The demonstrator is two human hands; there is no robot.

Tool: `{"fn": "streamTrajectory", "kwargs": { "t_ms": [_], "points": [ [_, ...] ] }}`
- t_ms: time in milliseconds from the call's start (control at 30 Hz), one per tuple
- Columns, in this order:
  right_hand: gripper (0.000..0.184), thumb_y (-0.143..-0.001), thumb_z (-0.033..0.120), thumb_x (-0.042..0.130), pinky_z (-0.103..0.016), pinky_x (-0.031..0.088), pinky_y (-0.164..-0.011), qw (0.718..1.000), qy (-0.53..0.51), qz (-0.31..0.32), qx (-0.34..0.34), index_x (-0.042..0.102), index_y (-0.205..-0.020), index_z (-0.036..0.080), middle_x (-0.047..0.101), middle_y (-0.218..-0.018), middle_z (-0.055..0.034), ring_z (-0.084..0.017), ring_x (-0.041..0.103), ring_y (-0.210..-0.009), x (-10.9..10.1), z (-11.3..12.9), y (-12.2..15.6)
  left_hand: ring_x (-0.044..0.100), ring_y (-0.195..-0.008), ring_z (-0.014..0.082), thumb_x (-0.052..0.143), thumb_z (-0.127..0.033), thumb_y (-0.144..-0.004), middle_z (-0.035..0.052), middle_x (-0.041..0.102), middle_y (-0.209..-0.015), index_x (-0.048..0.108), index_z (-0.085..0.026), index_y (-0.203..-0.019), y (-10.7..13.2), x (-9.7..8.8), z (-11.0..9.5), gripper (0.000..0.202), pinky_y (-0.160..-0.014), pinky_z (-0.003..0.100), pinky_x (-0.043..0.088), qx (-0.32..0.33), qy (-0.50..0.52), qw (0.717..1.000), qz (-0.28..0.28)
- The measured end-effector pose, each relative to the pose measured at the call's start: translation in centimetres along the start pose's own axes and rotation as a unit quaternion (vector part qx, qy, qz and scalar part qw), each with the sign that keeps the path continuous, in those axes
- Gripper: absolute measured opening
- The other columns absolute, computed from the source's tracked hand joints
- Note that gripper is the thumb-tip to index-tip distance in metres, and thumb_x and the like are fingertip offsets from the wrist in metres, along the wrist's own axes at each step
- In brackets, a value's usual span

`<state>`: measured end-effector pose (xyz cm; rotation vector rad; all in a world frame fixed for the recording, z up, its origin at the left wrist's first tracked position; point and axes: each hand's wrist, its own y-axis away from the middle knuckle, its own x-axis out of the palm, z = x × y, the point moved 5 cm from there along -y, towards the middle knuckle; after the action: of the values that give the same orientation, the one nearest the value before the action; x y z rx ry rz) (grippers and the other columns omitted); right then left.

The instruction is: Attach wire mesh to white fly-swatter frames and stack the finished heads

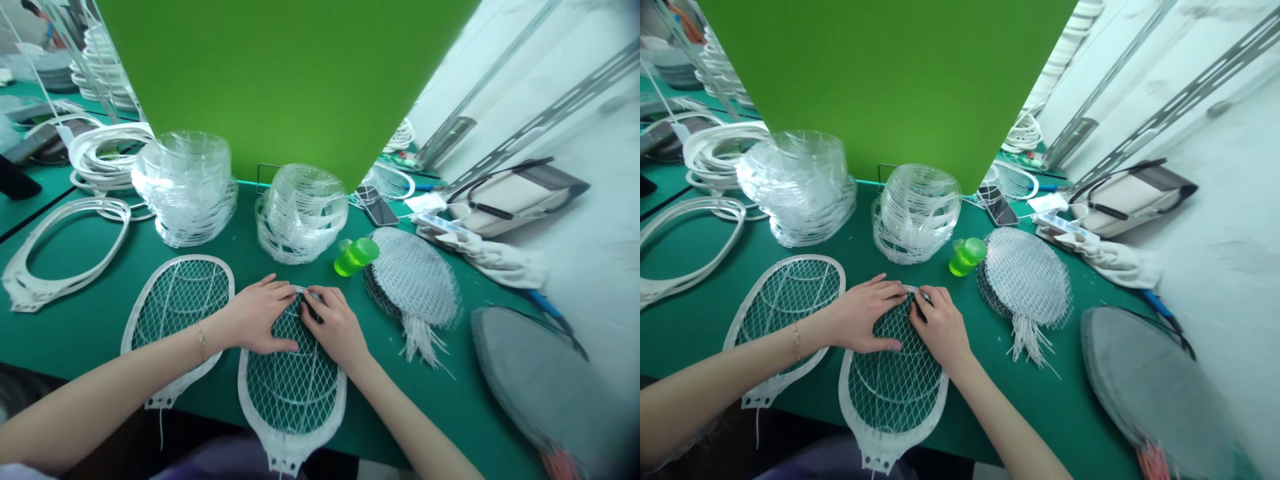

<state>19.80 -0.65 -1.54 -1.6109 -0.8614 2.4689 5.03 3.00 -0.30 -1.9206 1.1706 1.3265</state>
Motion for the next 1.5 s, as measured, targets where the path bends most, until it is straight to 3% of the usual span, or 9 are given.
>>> {"fn": "streamTrajectory", "kwargs": {
  "t_ms": [267,533,733,833,900,1000,1200,1333,1500],
  "points": [
    [0.020,-0.092,0.015,0.055,-0.044,0.056,-0.091,1.000,-0.004,0.000,0.019,0.072,-0.104,0.013,0.066,-0.110,-0.0148,-0.028,0.059,-0.105,0.2,0.3,-0.2,0.045,-0.139,0.0359,0.057,-0.074,-0.084,0.0180,0.053,-0.146,0.055,-0.008,-0.137,-0.5,0.1,0.1,0.084,-0.122,0.053,0.019,0.010,0.006,1.000,-0.022],
    [0.011,-0.084,0.017,0.064,-0.036,0.055,-0.077,0.992,-0.032,0.106,0.060,0.071,-0.075,0.019,0.065,-0.089,-0.0073,-0.022,0.060,-0.087,1.0,-0.4,-1.5,0.059,-0.122,0.0331,0.064,-0.075,-0.076,0.0153,0.065,-0.125,0.066,-0.011,-0.115,-1.1,-0.3,-0.1,0.075,-0.122,0.051,0.020,0.022,0.024,0.998,-0.049],
    [0.012,-0.086,0.020,0.064,-0.046,0.052,-0.085,0.979,0.052,0.171,0.099,0.074,-0.090,0.015,0.068,-0.109,-0.0132,-0.030,0.061,-0.103,0.5,0.1,-2.2,0.051,-0.134,0.0356,0.062,-0.074,-0.080,0.0169,0.064,-0.129,0.066,-0.011,-0.116,-1.5,-1.1,-0.1,0.073,-0.121,0.053,0.023,0.027,-0.031,0.999,-0.025],
    [0.018,-0.092,0.027,0.060,-0.046,0.051,-0.092,0.988,-0.008,0.105,0.111,0.072,-0.102,0.018,0.065,-0.121,-0.0130,-0.029,0.059,-0.113,-2.6,1.4,-0.4,0.037,-0.145,0.0333,0.053,-0.064,-0.093,0.0157,0.055,-0.145,0.056,-0.012,-0.135,0.2,-2.2,-1.0,0.067,-0.120,0.051,0.026,0.001,-0.047,0.998,-0.042],
    [0.020,-0.092,0.033,0.060,-0.042,0.053,-0.089,0.991,-0.051,0.046,0.117,0.068,-0.104,0.019,0.067,-0.112,-0.0112,-0.026,0.061,-0.107,-5.1,3.1,2.4,0.030,-0.149,0.0317,0.048,-0.058,-0.098,0.0126,0.046,-0.154,0.048,-0.014,-0.144,2.3,-2.6,-2.1,0.064,-0.120,0.051,0.026,-0.009,-0.043,0.997,-0.056],
    [0.017,-0.089,0.032,0.062,-0.040,0.053,-0.082,0.992,-0.059,0.059,0.094,0.063,-0.101,0.020,0.068,-0.099,-0.0083,-0.025,0.065,-0.096,-6.8,6.8,7.2,0.031,-0.149,0.0312,0.051,-0.053,-0.097,0.0077,0.040,-0.159,0.044,-0.021,-0.148,5.2,-1.4,-4.1,0.061,-0.120,0.051,0.026,0.018,-0.017,1.000,-0.010],
    [0.007,-0.092,0.030,0.058,-0.045,0.050,-0.095,0.993,-0.022,0.113,0.040,0.058,-0.091,0.023,0.070,-0.092,-0.0048,-0.023,0.068,-0.090,-5.6,9.5,11.6,0.023,-0.150,0.0393,0.053,-0.059,-0.093,0.0056,0.045,-0.156,0.036,-0.022,-0.155,6.3,1.3,-5.5,0.073,-0.121,0.056,0.017,0.028,0.003,0.999,0.047],
    [0.012,-0.099,0.031,0.053,-0.044,0.048,-0.098,0.993,0.011,0.115,-0.025,0.060,-0.096,0.022,0.073,-0.098,-0.0050,-0.023,0.069,-0.097,-5.5,9.3,11.6,0.020,-0.149,0.0438,0.057,-0.061,-0.090,0.0063,0.053,-0.150,0.036,-0.023,-0.155,5.7,0.9,-5.7,0.078,-0.121,0.059,0.011,0.012,0.002,1.000,0.027],
    [0.019,-0.102,0.034,0.048,-0.044,0.043,-0.104,0.993,0.020,0.110,-0.027,0.061,-0.099,0.021,0.075,-0.105,-0.0053,-0.025,0.068,-0.106,-5.4,9.6,11.9,0.031,-0.144,0.0476,0.062,-0.060,-0.085,0.0060,0.051,-0.151,0.034,-0.027,-0.156,5.6,0.4,-5.6,0.083,-0.117,0.068,0.006,-0.008,0.024,0.998,0.060]
  ]
}}
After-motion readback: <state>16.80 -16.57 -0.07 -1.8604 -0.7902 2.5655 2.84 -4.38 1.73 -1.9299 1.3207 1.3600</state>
